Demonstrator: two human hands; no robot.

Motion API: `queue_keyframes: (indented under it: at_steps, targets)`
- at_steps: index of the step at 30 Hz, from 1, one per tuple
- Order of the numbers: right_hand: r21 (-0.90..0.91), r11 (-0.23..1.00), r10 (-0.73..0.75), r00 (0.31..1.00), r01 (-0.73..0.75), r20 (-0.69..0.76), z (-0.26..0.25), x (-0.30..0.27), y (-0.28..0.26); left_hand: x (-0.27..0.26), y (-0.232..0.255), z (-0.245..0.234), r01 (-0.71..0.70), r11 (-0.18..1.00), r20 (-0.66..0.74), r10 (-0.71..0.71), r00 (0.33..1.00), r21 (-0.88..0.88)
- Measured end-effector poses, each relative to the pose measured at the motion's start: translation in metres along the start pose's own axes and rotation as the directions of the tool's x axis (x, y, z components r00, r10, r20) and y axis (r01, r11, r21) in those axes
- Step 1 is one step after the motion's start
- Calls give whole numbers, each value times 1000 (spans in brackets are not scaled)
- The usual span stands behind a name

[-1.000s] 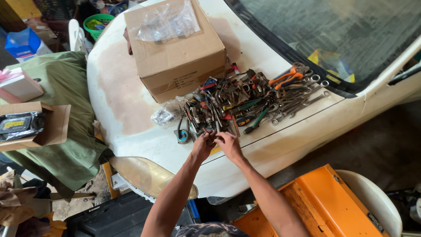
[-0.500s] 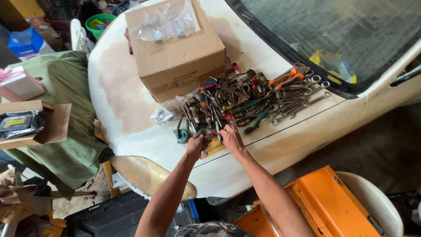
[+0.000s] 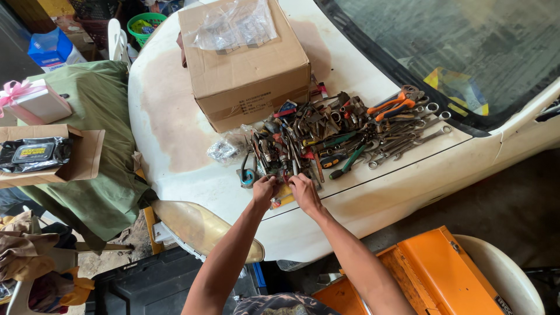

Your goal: The person repeatedly opens an orange toolbox drawer, picks up various hand tools, and places them on the hood of a white car. The person continues this cycle of retrieving and placing tools throughout the clip.

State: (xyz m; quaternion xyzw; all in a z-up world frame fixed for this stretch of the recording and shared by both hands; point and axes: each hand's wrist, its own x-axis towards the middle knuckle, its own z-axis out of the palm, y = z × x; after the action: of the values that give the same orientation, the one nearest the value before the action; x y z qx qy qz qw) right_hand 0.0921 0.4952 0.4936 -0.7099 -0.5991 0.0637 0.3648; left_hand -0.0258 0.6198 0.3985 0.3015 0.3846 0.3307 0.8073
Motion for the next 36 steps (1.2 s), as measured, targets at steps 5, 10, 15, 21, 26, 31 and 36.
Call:
queue_keyframes:
  at_steps: [5,10,15,21,26,31,36]
  targets:
    - [86,996,29,999,-26,-35,-17,5,-12,1,2,3,31,998,-1,-31,1000,-62]
    - [261,963,53,998,-61,37,-19,24,-28,3,12,27,91,990,1,-91,996,-112]
    - [182,982,62,998,-59,-14,-2,34,-27,9,17,43,126,992,-62,-126,990,-7]
    - [107,993,-38,999,41,-37,16,41,-13,16,11,25,9,981,-83,8,996,196]
    - [-28,997,-67,998,67,12,24,35,-11,8,10,1,-47,941,-172,111,979,336]
    - [-48,994,-95,995,95,-11,12,26,-24,-17,29,0,-222,781,-146,370,917,583]
    - [-85,994,-84,991,75,-108,-27,11,-35,-61,63,20,-547,221,219,748,627,808]
